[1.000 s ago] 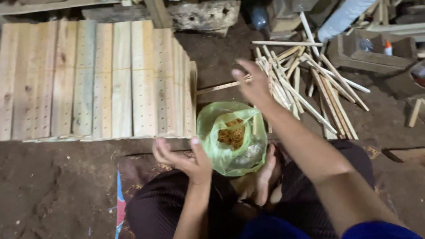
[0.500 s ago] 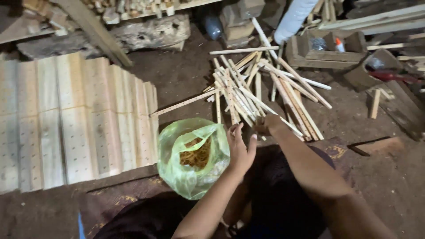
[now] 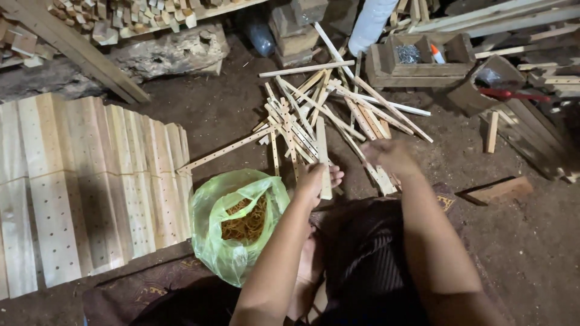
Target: The person sits on a mat and repeatedly picks up thin wooden strips with pre-drilled holes, aligns them, and inserts rubber bands from a green bag to bundle them. The person then places the bundled strips onto a growing stack to the left.
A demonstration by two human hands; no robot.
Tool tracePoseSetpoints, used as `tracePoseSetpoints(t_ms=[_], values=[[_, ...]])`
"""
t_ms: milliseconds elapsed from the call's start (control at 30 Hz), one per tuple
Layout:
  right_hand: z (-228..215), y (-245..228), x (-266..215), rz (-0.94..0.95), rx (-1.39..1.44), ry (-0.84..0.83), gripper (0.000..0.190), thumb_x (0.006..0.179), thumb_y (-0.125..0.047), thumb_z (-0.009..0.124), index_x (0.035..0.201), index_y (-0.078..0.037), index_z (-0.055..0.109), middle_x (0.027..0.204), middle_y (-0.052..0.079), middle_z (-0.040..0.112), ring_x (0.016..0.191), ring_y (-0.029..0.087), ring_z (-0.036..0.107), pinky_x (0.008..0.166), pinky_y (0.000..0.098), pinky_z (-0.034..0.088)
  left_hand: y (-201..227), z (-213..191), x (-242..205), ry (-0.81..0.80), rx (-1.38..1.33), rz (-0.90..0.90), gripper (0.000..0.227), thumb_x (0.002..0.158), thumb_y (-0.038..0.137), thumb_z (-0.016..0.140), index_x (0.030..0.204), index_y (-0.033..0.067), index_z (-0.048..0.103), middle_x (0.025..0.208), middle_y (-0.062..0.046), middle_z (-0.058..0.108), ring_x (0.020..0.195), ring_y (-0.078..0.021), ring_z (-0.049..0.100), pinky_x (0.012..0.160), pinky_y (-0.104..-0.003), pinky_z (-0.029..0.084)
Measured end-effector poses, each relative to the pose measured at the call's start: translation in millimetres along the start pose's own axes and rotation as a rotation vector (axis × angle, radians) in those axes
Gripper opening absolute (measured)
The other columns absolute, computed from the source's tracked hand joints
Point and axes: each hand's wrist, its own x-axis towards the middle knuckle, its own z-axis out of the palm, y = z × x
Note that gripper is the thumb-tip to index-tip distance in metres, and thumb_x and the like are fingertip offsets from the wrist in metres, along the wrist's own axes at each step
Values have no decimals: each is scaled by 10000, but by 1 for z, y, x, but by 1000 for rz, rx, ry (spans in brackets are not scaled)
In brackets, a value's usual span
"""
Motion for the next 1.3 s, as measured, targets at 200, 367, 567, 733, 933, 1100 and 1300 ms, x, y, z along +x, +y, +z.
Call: tracePoseSetpoints(t_ms=[200,367,567,733,933,1100,1300], values=[[-64,66,63,423,-566,501,477,960,-317,565,1363,-86,672,1292,223,687,1166,371,671,891,550,541,-5,3,-61,79,46,4,381,1003,178,508,1299,-54,447,1017,-203,770,668,-245,756,499,-325,618],[-16,-17,14,496,-654,371,556,921,-347,541,1342,-7,671,1194,254,714,1129,402,683,812,533,571,0,9,-102,83,130,41,497,1035,180,471,1425,-100,342,1124,-236,741,660,-248,745,508,-292,610],[-81,145,126,244,-421,533,373,913,-377,624,1077,-86,788,879,186,729,767,354,724,599,469,537,1,9,-113,99,120,50,553,1030,178,473,1462,-131,321,1097,-244,749,642,-247,747,521,-301,643],[-30,51,51,307,-698,455,694,863,-403,521,1398,23,638,1254,210,695,1062,373,674,901,480,508,-19,-2,-105,72,122,45,579,1044,171,471,1504,-120,273,1108,-236,745,666,-245,755,521,-304,654],[-19,43,59,255,-403,425,734,737,-478,738,1287,5,688,1178,257,694,975,411,685,758,471,564,-26,-10,-106,94,119,47,626,1037,183,489,1507,-148,240,1104,-249,745,683,-242,759,551,-295,658],[-17,-4,36,315,-410,331,1073,626,-611,844,1447,24,572,1508,235,529,1407,401,469,1159,484,370,-29,-10,-105,95,130,63,638,1033,195,502,1504,-151,248,1100,-253,748,699,-247,765,563,-297,664],[-27,53,94,227,-224,297,855,609,-242,947,1300,127,605,1081,285,669,757,394,693,469,516,498,-24,-11,-116,82,139,69,609,1038,183,478,1495,-160,268,1105,-241,743,722,-225,759,580,-273,654]])
